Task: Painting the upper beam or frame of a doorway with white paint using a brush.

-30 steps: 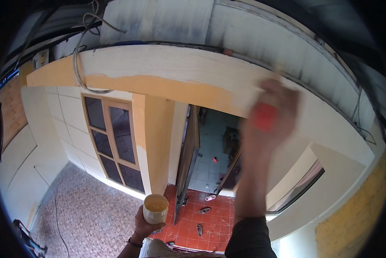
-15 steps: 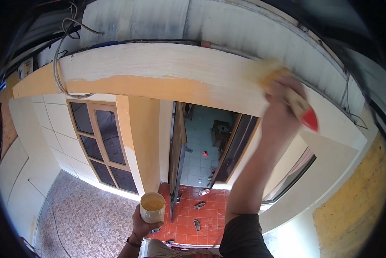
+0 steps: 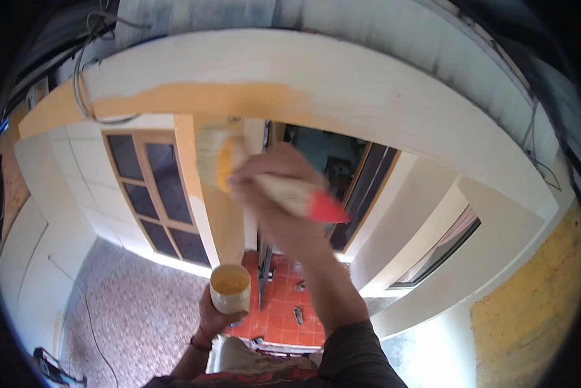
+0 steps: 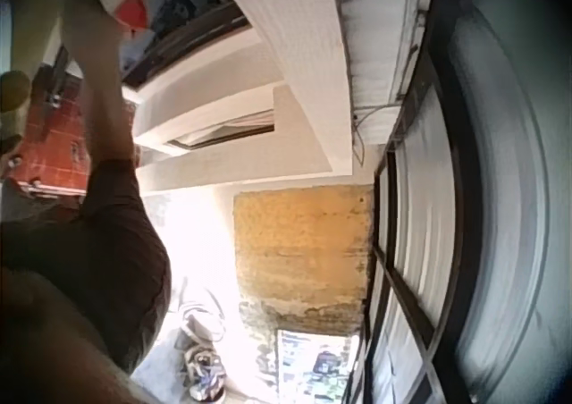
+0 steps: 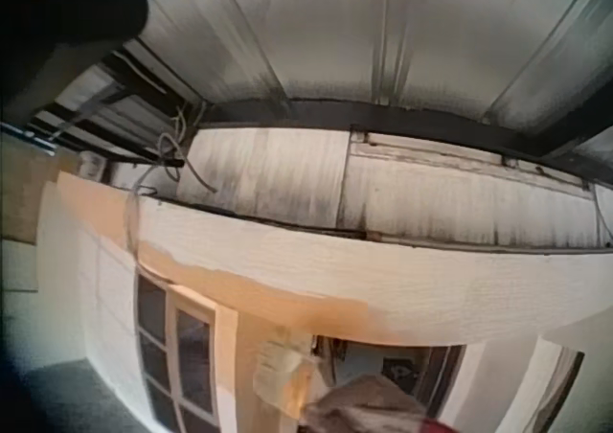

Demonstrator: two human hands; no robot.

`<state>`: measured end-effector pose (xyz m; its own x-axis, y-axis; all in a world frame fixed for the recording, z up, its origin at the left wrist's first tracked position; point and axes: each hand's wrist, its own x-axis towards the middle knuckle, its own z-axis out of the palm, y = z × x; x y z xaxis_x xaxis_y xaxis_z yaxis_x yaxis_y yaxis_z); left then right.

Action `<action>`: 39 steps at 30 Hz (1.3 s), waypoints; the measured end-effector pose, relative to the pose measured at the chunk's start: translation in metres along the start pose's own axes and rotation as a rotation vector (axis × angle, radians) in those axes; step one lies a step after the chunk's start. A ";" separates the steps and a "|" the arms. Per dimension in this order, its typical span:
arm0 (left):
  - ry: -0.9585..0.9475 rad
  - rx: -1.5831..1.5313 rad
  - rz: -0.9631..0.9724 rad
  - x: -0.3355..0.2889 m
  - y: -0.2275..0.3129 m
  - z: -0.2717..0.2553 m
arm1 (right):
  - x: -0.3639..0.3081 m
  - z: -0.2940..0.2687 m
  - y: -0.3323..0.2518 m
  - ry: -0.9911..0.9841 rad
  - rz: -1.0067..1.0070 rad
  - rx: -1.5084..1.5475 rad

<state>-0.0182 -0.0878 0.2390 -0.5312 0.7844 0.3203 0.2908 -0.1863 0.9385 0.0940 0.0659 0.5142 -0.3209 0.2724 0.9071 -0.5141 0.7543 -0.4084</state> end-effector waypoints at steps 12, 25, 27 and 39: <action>0.218 0.189 0.260 0.035 0.030 0.024 | -0.122 -0.095 0.040 0.208 0.758 0.552; 0.311 0.306 0.446 0.026 0.033 0.031 | -0.120 -0.029 0.007 0.073 0.892 0.057; 0.315 0.328 0.461 0.026 0.034 0.031 | -0.120 -0.022 0.004 0.040 0.816 -0.039; 0.398 0.457 0.545 0.031 0.033 0.027 | -0.105 -0.006 0.013 -0.467 0.578 -0.135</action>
<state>-0.0034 -0.0536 0.2763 -0.4394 0.3677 0.8196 0.8404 -0.1540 0.5196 0.1259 0.0513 0.4143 -0.8293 0.3882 0.4020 -0.0687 0.6432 -0.7626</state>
